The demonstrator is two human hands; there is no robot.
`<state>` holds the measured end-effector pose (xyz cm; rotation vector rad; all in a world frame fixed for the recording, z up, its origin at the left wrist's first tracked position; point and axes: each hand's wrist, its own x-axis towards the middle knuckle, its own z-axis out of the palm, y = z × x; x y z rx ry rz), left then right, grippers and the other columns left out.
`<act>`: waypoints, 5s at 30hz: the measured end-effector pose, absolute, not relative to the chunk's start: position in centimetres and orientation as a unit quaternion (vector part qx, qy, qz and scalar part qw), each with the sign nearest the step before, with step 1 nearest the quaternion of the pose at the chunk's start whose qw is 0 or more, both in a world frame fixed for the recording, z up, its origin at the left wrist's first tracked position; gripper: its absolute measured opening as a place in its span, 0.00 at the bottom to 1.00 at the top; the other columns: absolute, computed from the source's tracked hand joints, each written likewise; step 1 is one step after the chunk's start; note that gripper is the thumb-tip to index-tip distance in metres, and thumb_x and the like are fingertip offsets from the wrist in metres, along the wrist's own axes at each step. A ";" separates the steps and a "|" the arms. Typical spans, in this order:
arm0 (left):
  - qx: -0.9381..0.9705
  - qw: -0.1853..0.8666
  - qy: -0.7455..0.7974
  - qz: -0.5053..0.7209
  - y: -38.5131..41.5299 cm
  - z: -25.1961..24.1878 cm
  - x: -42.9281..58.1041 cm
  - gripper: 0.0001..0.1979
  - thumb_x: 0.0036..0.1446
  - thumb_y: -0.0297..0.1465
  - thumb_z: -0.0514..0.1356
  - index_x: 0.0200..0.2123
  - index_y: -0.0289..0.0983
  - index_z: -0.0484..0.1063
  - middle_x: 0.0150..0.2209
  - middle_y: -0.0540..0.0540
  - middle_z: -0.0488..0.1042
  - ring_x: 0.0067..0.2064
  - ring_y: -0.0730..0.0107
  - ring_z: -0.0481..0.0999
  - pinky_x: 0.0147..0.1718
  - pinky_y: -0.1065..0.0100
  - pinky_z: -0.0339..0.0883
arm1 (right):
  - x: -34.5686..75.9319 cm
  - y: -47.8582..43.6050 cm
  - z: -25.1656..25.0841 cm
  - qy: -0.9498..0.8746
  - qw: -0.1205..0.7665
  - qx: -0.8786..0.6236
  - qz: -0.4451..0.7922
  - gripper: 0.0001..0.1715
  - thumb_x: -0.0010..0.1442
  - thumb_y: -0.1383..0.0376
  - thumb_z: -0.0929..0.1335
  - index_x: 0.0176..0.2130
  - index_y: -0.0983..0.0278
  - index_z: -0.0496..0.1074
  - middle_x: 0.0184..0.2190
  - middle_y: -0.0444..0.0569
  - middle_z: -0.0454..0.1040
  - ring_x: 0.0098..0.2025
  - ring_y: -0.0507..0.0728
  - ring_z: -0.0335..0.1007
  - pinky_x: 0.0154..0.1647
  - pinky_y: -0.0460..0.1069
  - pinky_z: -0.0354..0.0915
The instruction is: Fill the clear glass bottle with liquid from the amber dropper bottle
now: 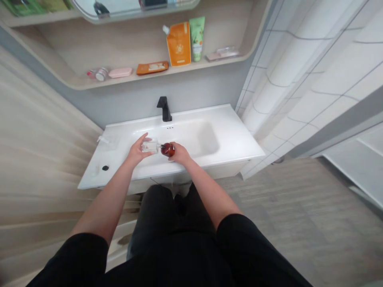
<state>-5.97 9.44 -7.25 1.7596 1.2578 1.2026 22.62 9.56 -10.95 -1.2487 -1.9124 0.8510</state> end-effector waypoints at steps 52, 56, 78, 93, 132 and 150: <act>0.758 0.266 0.482 0.349 11.1 -1.2 -5.6 0.56 0.42 0.40 0.83 0.75 0.43 0.71 0.60 0.38 0.81 0.58 0.50 0.82 0.49 0.58 0.77 | 22.6 9.5 -10.9 -0.725 0.369 -0.477 0.333 0.48 0.44 0.65 0.86 0.62 0.57 0.76 0.54 0.50 0.86 0.54 0.68 0.83 0.60 0.60 0.75; 0.767 0.264 0.471 0.346 11.5 -0.5 -5.5 0.56 0.41 0.40 0.83 0.75 0.44 0.72 0.59 0.39 0.82 0.58 0.49 0.82 0.49 0.58 0.77 | 22.6 9.5 -10.7 -0.721 0.378 -0.478 0.329 0.49 0.43 0.65 0.87 0.62 0.57 0.77 0.55 0.50 0.86 0.55 0.68 0.84 0.60 0.60 0.75; 0.824 0.203 0.466 0.250 12.1 3.3 -4.2 0.56 0.44 0.42 0.80 0.76 0.41 0.69 0.61 0.40 0.81 0.56 0.52 0.81 0.49 0.59 0.78 | 22.7 9.4 -10.7 -0.719 0.394 -0.473 0.323 0.49 0.46 0.62 0.87 0.64 0.58 0.75 0.55 0.51 0.86 0.55 0.69 0.84 0.60 0.60 0.76; 0.841 0.168 0.486 0.171 11.7 6.1 -2.8 0.56 0.46 0.43 0.77 0.78 0.43 0.67 0.63 0.41 0.80 0.52 0.55 0.81 0.52 0.57 0.78 | 22.8 9.3 -10.4 -0.711 0.414 -0.463 0.329 0.48 0.46 0.63 0.87 0.63 0.58 0.76 0.56 0.52 0.86 0.56 0.70 0.84 0.61 0.61 0.76; 0.900 0.061 0.431 0.025 11.8 11.6 1.9 0.53 0.49 0.39 0.74 0.79 0.40 0.66 0.64 0.39 0.81 0.66 0.42 0.77 0.70 0.50 0.68 | 22.9 9.3 -10.4 -0.691 0.446 -0.449 0.349 0.50 0.47 0.61 0.86 0.65 0.57 0.75 0.59 0.51 0.85 0.60 0.69 0.83 0.66 0.61 0.74; 0.903 0.029 0.428 -0.032 12.2 12.7 3.7 0.55 0.47 0.39 0.76 0.79 0.43 0.65 0.63 0.39 0.81 0.66 0.38 0.77 0.68 0.51 0.69 | 22.9 9.3 -10.4 -0.682 0.455 -0.444 0.362 0.50 0.46 0.61 0.86 0.64 0.58 0.74 0.58 0.50 0.85 0.59 0.69 0.83 0.65 0.60 0.75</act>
